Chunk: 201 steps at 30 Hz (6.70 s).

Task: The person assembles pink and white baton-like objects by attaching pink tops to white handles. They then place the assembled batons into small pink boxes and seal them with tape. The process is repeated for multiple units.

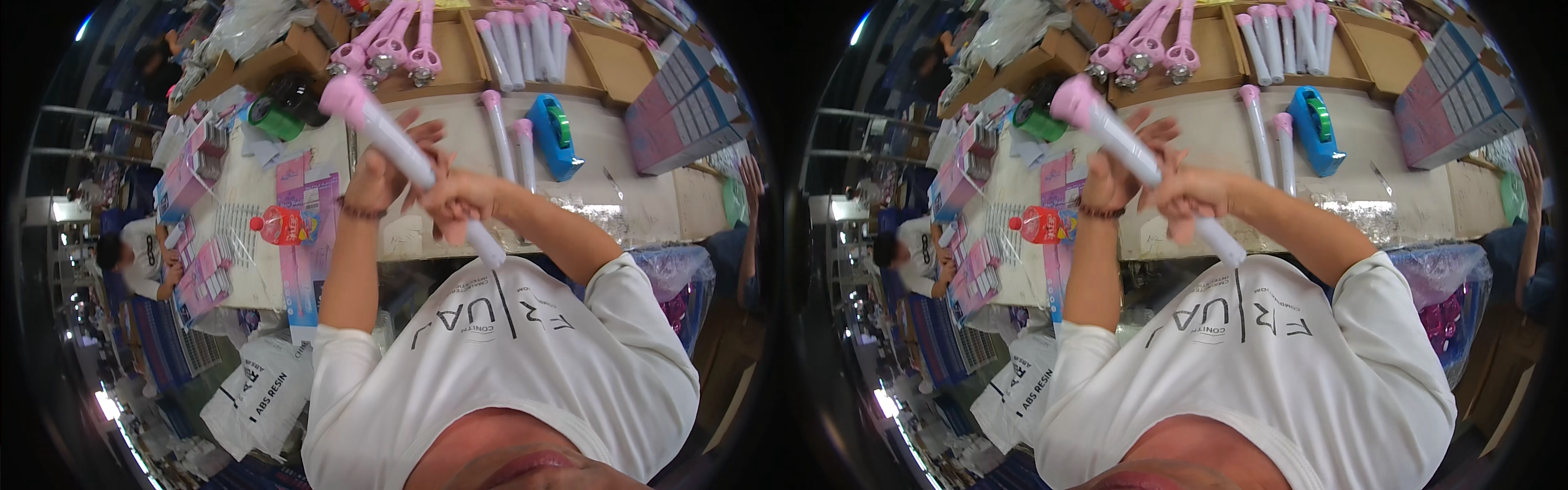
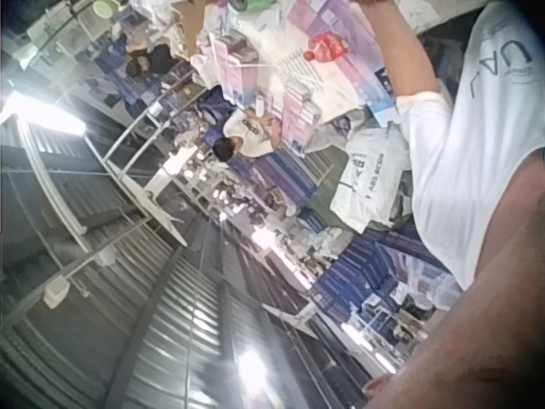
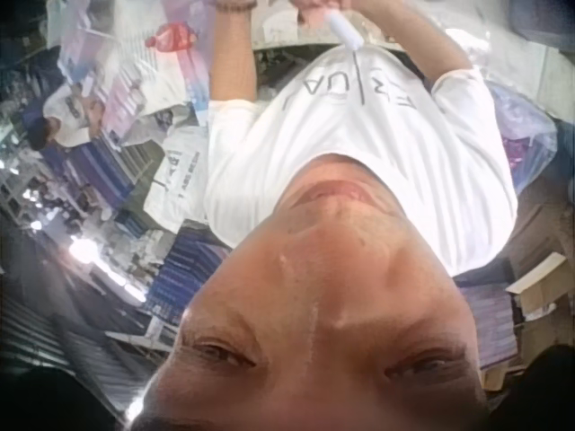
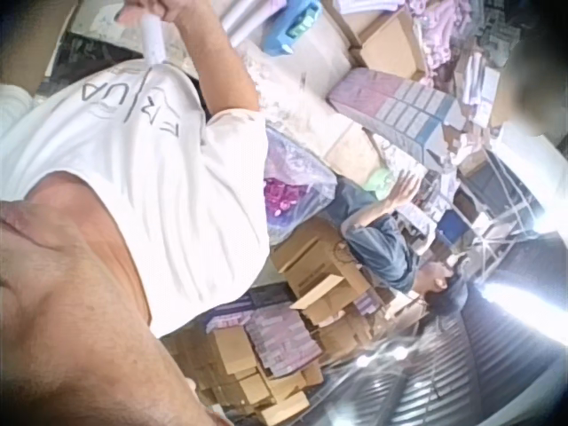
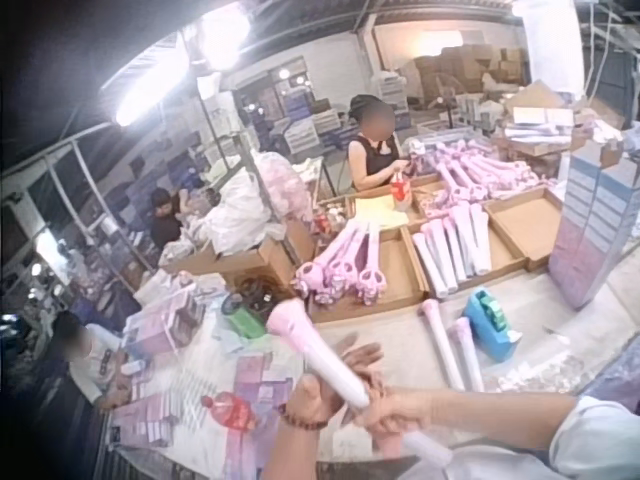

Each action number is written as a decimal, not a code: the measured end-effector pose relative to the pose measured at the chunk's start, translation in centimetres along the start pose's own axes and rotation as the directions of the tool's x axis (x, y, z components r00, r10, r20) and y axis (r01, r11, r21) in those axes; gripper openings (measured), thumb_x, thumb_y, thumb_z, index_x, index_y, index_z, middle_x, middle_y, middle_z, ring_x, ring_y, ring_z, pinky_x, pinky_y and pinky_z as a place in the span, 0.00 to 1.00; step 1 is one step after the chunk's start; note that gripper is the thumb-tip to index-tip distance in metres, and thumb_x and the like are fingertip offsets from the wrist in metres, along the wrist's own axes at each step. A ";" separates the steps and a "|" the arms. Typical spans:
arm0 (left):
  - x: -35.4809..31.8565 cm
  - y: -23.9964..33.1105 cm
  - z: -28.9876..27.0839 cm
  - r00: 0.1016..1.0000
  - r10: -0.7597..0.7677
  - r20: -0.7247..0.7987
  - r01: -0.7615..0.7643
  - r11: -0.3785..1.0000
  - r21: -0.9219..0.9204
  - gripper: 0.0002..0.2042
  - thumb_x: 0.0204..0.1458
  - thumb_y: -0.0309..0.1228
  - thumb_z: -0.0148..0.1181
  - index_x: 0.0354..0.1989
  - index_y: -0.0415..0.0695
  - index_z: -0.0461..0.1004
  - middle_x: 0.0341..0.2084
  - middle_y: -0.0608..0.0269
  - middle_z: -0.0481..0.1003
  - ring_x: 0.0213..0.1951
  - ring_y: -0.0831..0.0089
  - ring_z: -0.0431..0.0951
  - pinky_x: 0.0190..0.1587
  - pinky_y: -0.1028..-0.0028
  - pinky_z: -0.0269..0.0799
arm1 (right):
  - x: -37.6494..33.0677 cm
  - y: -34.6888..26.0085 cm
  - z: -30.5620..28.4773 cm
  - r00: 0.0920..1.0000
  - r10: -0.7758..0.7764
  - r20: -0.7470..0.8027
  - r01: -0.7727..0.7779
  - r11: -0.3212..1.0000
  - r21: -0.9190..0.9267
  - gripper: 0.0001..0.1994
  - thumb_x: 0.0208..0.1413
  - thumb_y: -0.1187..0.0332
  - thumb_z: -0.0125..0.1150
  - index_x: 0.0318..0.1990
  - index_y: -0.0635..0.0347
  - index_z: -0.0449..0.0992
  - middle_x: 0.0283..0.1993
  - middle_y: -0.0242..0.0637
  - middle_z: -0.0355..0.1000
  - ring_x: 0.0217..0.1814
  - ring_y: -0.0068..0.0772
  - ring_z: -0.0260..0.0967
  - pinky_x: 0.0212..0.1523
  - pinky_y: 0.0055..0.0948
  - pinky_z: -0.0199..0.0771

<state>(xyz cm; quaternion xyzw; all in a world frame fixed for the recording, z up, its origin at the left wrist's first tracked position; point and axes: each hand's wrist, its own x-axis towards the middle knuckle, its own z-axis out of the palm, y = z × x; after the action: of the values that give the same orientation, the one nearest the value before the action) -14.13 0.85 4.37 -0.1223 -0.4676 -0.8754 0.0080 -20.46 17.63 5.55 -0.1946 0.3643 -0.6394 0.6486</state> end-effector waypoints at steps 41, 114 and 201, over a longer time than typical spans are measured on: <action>2.7 -1.4 -1.8 0.434 0.053 -0.900 -0.396 0.908 -0.138 0.16 0.55 0.44 0.60 0.31 0.44 0.66 0.25 0.65 0.68 0.30 0.66 0.75 0.41 0.55 0.77 | -8.5 4.9 -11.8 0.601 -0.181 -0.778 0.129 0.983 -0.129 0.20 0.61 0.45 0.50 0.46 0.53 0.69 0.27 0.30 0.69 0.20 0.18 0.64 0.19 0.17 0.65; -10.7 1.7 5.0 0.768 -0.640 -0.039 0.481 0.534 0.695 0.09 0.42 0.30 0.60 0.25 0.35 0.74 0.17 0.55 0.74 0.20 0.67 0.75 0.26 0.68 0.72 | -7.4 -3.6 6.7 0.871 -0.450 0.198 0.235 0.027 -0.972 0.27 0.34 0.67 0.63 0.48 0.64 0.75 0.39 0.45 0.68 0.35 0.45 0.70 0.34 0.33 0.70; -17.6 -4.4 16.3 0.908 -0.166 -0.384 0.410 0.541 0.734 0.15 0.50 0.32 0.63 0.39 0.34 0.69 0.24 0.43 0.75 0.28 0.52 0.79 0.31 0.63 0.73 | -9.5 8.9 14.6 0.480 -0.768 -0.424 0.676 0.632 -0.379 0.16 0.55 0.58 0.59 0.36 0.65 0.69 0.27 0.41 0.71 0.22 0.30 0.70 0.20 0.29 0.73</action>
<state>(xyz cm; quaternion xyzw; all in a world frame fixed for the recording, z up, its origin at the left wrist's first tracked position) 5.70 14.95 5.54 0.0937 -0.8180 -0.5671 -0.0203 -3.05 24.72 10.94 -0.1890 0.4674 -0.8475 0.1659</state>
